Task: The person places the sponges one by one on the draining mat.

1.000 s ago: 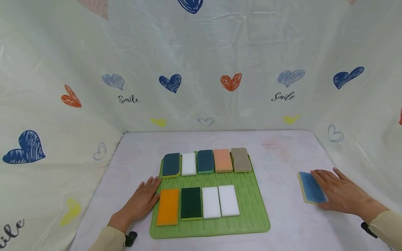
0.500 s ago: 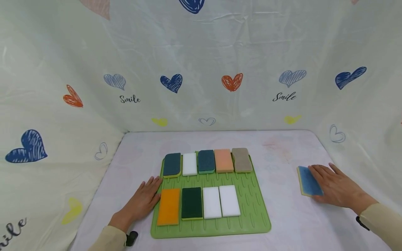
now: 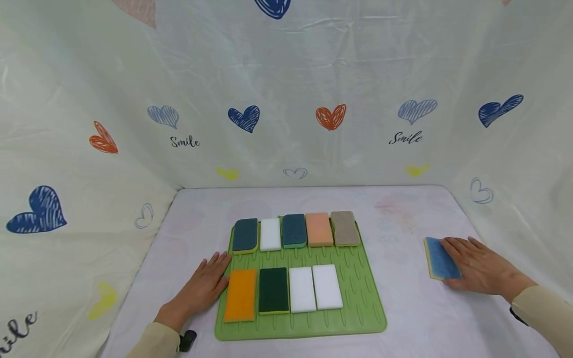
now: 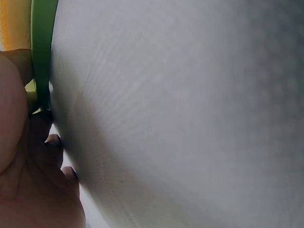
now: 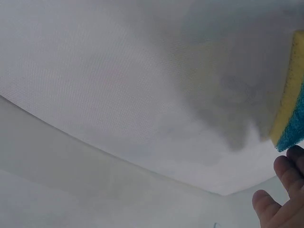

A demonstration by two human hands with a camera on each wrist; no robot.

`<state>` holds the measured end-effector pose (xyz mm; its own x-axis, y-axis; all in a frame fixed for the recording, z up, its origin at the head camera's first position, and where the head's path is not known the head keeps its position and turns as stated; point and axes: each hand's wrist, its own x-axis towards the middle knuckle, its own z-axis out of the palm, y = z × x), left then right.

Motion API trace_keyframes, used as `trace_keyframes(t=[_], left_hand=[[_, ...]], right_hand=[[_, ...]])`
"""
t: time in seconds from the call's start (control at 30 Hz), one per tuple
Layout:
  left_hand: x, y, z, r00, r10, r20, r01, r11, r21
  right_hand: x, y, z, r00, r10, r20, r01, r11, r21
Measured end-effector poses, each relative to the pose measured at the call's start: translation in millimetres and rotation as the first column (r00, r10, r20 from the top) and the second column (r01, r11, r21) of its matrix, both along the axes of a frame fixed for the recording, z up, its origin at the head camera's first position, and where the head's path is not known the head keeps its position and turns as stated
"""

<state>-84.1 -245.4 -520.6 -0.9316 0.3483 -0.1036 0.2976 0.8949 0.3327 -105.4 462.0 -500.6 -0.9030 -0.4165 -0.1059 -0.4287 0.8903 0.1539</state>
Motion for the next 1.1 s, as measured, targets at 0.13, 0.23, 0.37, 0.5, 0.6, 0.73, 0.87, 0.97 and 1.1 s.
trace_keyframes(t=[0.13,0.23,0.37,0.5,0.6,0.73,0.87,0.97,1.1], left_hand=[[0.0,0,0.1,1.000,0.003,0.002,-0.003,1.000,0.001],[0.1,0,-0.4,1.000,0.006,0.006,-0.006,1.000,0.004],[0.0,-1,-2.7,1.000,0.006,0.009,-0.006,1.000,0.000],[0.0,-1,-4.1,1.000,0.009,0.008,-0.009,1.000,-0.003],[-0.1,-1,-4.2,1.000,0.008,0.000,-0.008,1.000,-0.004],[-0.3,-1,-3.8,1.000,0.003,-0.010,-0.003,1.000,-0.010],[-0.4,-1,-3.8,1.000,0.003,-0.009,-0.003,1.000,-0.011],[-0.5,-1,-3.9,1.000,0.002,-0.009,-0.002,1.000,-0.012],[-0.7,-1,-3.6,1.000,0.000,-0.007,0.000,1.000,-0.012]], right_hand=[[-1.3,-1,1.1,0.998,-0.038,0.054,0.039,0.999,-0.023],[-2.8,-2,2.0,0.994,-0.061,0.089,0.065,0.997,-0.047],[-6.1,-4,1.8,0.991,-0.085,0.104,0.094,0.992,-0.085],[-10.0,-6,1.3,0.993,-0.103,0.056,0.110,0.985,-0.131],[-12.5,-9,1.0,0.996,-0.082,-0.037,0.075,0.983,-0.167],[-17.0,-18,1.3,0.983,-0.029,-0.182,-0.006,0.981,-0.193],[-21.5,-31,3.3,0.964,0.010,-0.265,-0.063,0.979,-0.193],[-23.7,-41,6.2,0.957,0.028,-0.288,-0.087,0.977,-0.194],[-25.6,-54,10.5,0.955,0.043,-0.294,-0.105,0.974,-0.200]])
